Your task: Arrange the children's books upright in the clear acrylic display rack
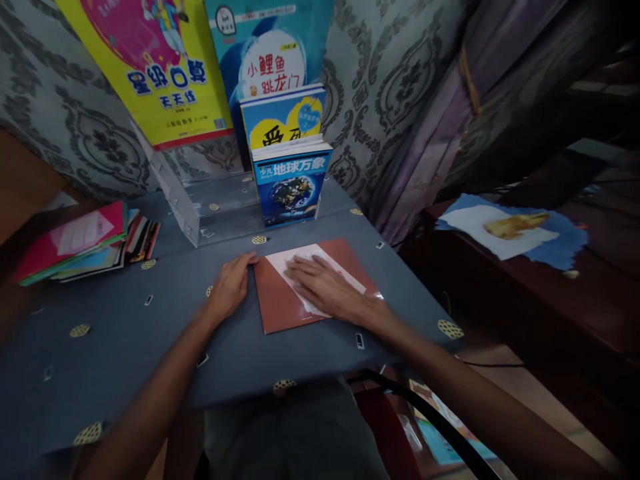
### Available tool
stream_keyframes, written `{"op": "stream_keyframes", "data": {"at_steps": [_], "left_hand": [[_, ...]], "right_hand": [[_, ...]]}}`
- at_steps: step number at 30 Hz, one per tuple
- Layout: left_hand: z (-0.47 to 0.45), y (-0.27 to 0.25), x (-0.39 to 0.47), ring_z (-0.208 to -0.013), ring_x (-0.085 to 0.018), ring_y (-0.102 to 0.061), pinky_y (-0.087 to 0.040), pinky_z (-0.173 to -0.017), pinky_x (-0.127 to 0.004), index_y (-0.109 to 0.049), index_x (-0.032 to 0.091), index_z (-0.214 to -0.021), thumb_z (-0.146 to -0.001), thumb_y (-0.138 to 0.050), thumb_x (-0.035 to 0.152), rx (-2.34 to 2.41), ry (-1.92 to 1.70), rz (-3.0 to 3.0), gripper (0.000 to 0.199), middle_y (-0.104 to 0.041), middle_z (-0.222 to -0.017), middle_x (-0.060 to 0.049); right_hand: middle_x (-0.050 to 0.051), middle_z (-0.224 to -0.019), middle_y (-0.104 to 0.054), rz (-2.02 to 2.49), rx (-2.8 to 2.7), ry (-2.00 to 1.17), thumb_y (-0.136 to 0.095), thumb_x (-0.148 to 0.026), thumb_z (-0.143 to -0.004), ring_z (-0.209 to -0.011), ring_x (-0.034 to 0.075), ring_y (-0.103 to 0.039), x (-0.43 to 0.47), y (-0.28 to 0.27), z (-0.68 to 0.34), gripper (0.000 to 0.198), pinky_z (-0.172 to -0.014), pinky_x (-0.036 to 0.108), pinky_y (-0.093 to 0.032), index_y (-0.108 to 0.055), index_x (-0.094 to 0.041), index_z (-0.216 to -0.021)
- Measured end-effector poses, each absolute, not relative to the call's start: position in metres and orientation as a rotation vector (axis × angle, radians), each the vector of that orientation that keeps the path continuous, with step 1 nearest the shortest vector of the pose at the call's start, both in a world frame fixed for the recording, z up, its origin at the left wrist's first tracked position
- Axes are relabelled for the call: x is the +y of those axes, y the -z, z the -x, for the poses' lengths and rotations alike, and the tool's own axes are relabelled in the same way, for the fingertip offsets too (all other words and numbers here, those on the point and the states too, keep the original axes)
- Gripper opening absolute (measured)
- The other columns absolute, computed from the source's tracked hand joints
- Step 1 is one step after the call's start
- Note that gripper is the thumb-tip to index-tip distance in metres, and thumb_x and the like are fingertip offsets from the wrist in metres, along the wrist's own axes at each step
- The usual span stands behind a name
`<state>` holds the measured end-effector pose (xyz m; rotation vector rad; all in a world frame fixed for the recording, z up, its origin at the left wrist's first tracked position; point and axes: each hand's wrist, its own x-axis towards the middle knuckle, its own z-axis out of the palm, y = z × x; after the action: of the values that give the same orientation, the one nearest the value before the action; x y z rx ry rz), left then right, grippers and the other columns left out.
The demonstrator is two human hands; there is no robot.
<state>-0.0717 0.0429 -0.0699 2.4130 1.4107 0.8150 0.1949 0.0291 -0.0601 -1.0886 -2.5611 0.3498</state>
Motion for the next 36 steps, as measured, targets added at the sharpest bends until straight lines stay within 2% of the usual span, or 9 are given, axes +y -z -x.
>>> {"op": "stream_keyframes", "data": {"at_steps": [6, 13, 18, 26, 30, 36], "left_hand": [[0.072, 0.069, 0.04, -0.122, -0.022, -0.061, -0.047, -0.104, -0.045, -0.054, 0.016, -0.129, -0.093, -0.034, 0.008, 1.405, -0.76, -2.421, 0.043, -0.068, -0.129, -0.011], [0.071, 0.065, 0.039, -0.124, -0.023, -0.06, -0.046, -0.106, -0.044, -0.053, 0.019, -0.132, -0.097, -0.038, 0.018, 1.468, -0.719, -2.389, 0.038, -0.068, -0.13, -0.009], [0.07, 0.065, 0.039, -0.126, -0.024, -0.059, -0.046, -0.106, -0.044, -0.054, 0.02, -0.129, -0.098, -0.04, 0.02, 1.452, -0.71, -2.416, 0.035, -0.067, -0.13, -0.009], [0.068, 0.064, 0.033, -0.116, -0.026, -0.062, -0.047, -0.099, -0.044, -0.052, 0.019, -0.129, -0.099, -0.045, 0.031, 1.46, -0.641, -2.515, 0.033, -0.066, -0.127, -0.012], [0.068, 0.064, 0.032, -0.114, -0.027, -0.062, -0.047, -0.097, -0.044, -0.049, 0.018, -0.132, -0.099, -0.045, 0.033, 1.461, -0.613, -2.56, 0.036, -0.066, -0.125, -0.012], [0.07, 0.063, 0.033, -0.114, -0.028, -0.062, -0.047, -0.097, -0.045, -0.048, 0.018, -0.134, -0.1, -0.042, 0.036, 1.462, -0.587, -2.573, 0.038, -0.066, -0.126, -0.012]], "right_hand": [[0.008, -0.142, -0.062, 0.746, -2.677, -0.505, -0.044, -0.026, -0.103, -0.146, 0.022, -0.039, 0.011, 0.055, -0.149, 0.039, -0.121, 0.049, -0.026, -0.057, -0.02, -0.139], [0.005, -0.132, -0.069, 0.562, -2.611, -0.605, -0.048, -0.024, -0.102, -0.139, 0.019, -0.048, -0.024, 0.051, -0.162, 0.033, -0.121, 0.046, -0.03, -0.064, -0.021, -0.131], [0.004, -0.129, -0.071, 0.617, -2.533, -0.685, -0.049, -0.024, -0.101, -0.139, 0.02, -0.049, -0.042, 0.056, -0.169, 0.033, -0.122, 0.047, -0.03, -0.064, -0.023, -0.131], [0.005, -0.138, -0.065, 0.607, -2.564, -0.67, -0.048, -0.025, -0.103, -0.142, 0.018, -0.045, -0.044, 0.05, -0.183, 0.034, -0.122, 0.044, -0.032, -0.063, -0.021, -0.133], [0.006, -0.134, -0.068, 0.792, -2.442, -0.576, -0.047, -0.024, -0.103, -0.134, 0.018, -0.055, -0.048, 0.059, -0.22, 0.032, -0.116, 0.045, -0.041, -0.063, -0.023, -0.131], [0.008, -0.121, -0.074, 1.019, -2.199, -0.356, -0.051, -0.02, -0.1, -0.122, 0.022, -0.065, -0.048, 0.075, -0.273, 0.031, -0.11, 0.051, -0.048, -0.065, -0.023, -0.127]]}}
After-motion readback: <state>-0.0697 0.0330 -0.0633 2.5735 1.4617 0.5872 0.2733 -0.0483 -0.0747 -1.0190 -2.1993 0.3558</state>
